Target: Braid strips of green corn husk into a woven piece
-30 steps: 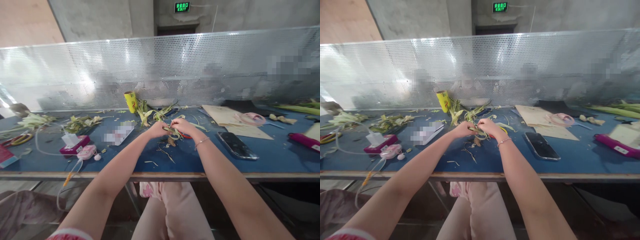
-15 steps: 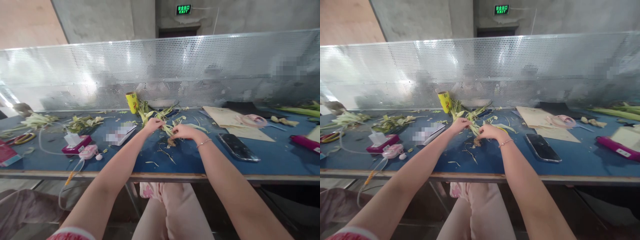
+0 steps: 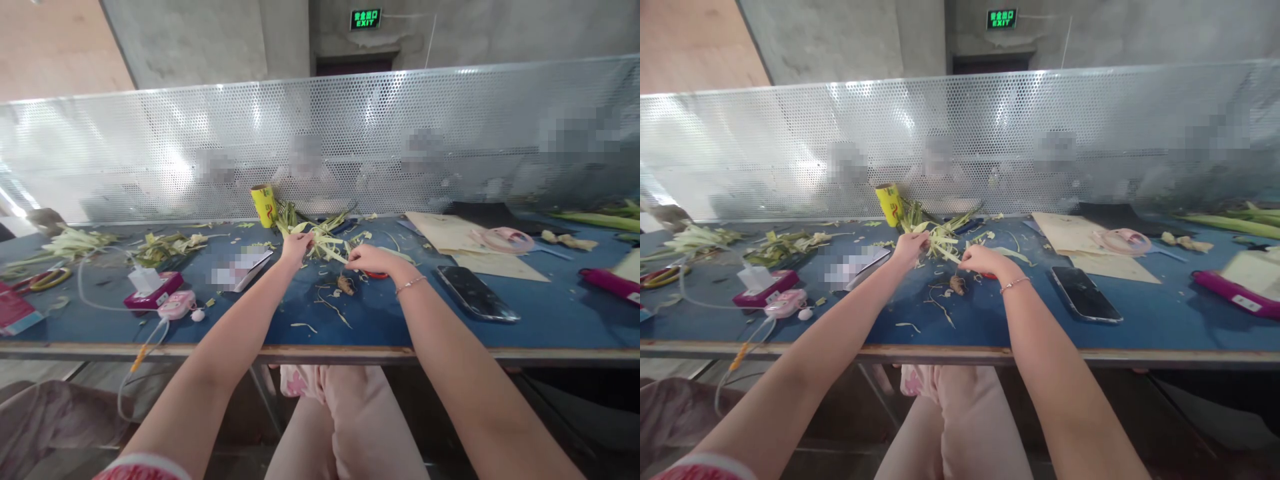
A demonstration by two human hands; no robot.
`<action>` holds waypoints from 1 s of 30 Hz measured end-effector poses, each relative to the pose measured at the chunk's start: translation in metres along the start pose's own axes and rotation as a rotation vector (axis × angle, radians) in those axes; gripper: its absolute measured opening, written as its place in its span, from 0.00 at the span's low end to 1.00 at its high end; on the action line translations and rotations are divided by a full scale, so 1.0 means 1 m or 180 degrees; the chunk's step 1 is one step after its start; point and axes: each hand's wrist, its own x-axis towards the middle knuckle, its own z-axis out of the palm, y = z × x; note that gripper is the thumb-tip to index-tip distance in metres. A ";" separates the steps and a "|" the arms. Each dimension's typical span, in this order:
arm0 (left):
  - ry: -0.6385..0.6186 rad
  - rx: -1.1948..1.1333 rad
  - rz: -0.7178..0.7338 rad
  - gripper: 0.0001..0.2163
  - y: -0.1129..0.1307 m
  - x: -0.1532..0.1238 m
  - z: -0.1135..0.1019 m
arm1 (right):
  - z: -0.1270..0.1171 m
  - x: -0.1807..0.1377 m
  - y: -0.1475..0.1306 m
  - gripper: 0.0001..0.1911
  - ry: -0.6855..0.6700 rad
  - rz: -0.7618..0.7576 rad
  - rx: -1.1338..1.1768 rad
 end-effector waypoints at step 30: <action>-0.1454 0.1864 0.1644 0.12 0.023 -0.039 0.012 | -0.005 0.011 -0.003 0.06 0.2567 -0.0293 0.1925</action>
